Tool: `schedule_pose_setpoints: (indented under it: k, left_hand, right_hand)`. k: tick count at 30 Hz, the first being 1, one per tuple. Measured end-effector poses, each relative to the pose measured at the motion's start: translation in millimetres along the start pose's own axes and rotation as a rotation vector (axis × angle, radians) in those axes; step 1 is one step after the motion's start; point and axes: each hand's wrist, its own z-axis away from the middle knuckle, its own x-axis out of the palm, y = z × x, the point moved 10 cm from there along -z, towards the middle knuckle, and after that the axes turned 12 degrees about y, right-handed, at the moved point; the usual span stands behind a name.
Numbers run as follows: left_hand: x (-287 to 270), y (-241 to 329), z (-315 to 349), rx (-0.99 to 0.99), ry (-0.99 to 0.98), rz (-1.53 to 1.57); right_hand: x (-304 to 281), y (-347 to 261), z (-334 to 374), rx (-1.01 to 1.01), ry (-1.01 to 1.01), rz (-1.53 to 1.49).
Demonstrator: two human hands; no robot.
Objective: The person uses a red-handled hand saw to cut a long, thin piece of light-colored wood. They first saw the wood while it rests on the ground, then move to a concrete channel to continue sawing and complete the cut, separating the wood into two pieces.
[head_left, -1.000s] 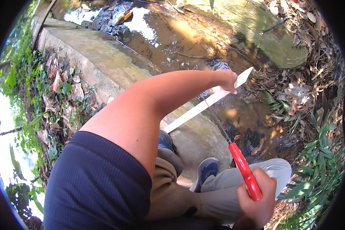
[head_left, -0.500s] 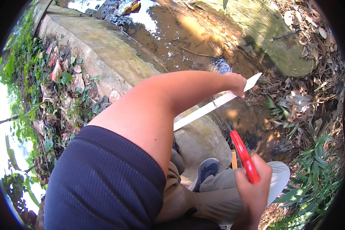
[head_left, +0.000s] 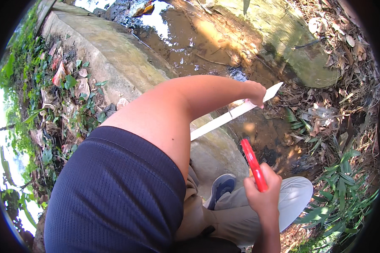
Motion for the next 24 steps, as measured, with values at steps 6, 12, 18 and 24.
schedule_pose_setpoints:
  k: [6,12,18,24]
  left_hand:
    - [-25.2,9.8,23.7,0.034,0.131,-0.076]
    - [-20.7,7.4,21.6,-0.014,0.101,-0.094]
    - [-28.8,7.0,26.3,0.008,0.103,-0.078]
    - [-26.9,10.2,18.6,0.010,0.068,-0.123]
  right_hand:
    - [-22.2,-24.7,11.2,0.051,-0.068,0.021]
    - [5.3,-24.6,-14.9,0.001,-0.011,0.029]
    - [-24.1,-21.8,17.3,0.041,0.008,-0.016]
    - [-36.3,-15.3,28.6,0.148,0.075,-0.058]
